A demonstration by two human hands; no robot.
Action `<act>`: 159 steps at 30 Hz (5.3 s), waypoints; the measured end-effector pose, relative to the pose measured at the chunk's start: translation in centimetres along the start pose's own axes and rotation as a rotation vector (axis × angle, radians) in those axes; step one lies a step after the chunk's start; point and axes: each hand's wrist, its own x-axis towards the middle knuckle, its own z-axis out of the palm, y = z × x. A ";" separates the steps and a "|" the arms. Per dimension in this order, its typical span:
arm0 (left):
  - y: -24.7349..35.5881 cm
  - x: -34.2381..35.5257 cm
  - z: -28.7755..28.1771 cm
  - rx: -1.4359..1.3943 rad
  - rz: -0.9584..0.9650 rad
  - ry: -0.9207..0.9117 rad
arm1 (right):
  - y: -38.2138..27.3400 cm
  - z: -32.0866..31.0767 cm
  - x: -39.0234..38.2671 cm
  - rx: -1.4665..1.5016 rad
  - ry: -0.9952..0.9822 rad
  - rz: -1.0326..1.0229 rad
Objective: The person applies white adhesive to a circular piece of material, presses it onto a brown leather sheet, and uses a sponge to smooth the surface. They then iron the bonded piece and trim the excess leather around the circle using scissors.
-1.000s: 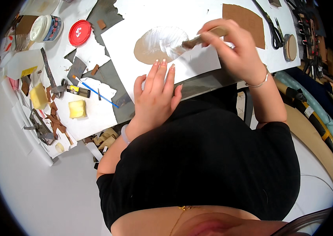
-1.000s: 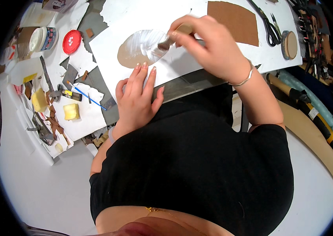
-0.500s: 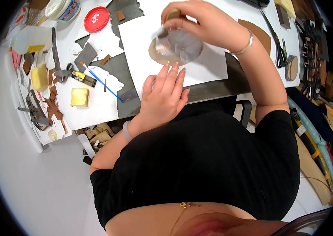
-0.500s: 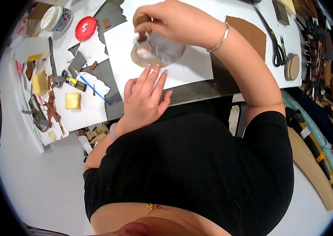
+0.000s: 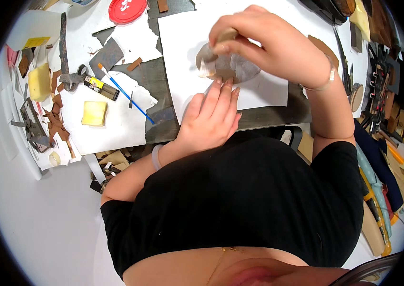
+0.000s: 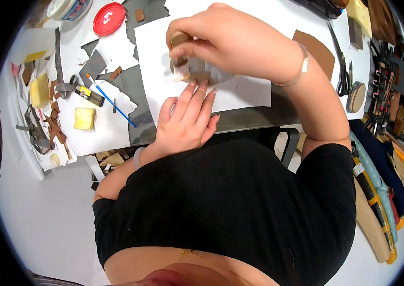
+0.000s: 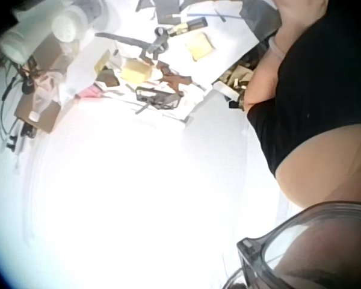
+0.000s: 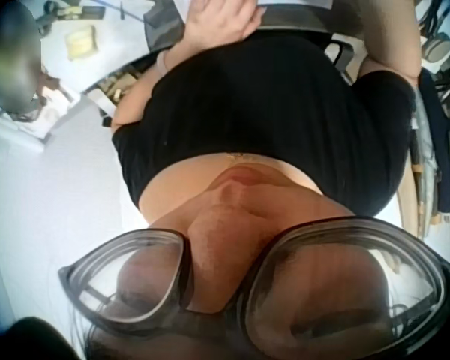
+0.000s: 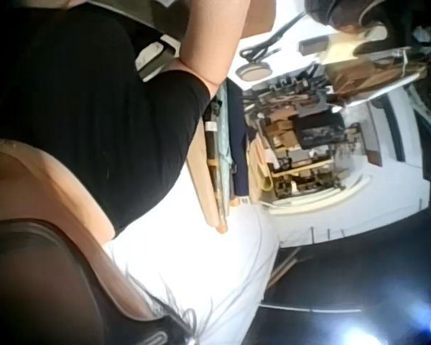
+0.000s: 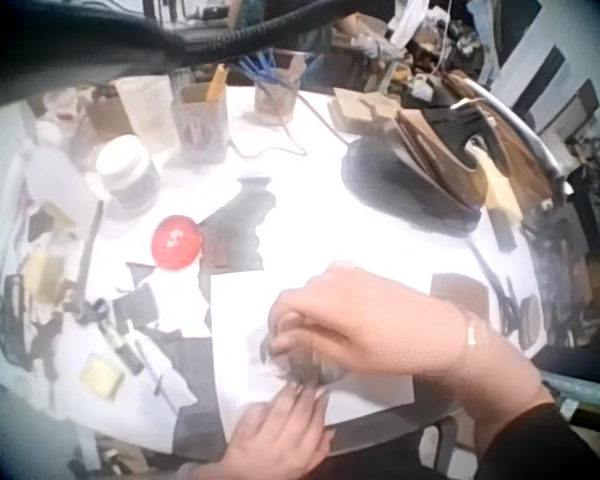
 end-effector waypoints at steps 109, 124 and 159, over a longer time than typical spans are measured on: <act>0.8 2.8 -3.0 -0.079 -0.019 -0.070 | 1.7 8.1 -14.1 -0.126 1.155 0.240; -10.5 14.0 -5.9 -0.024 0.444 -0.334 | -1.1 11.1 -12.3 -0.542 0.874 0.034; -11.1 14.5 -5.7 0.086 0.561 -0.403 | -0.9 11.1 -12.5 -0.396 0.566 -0.011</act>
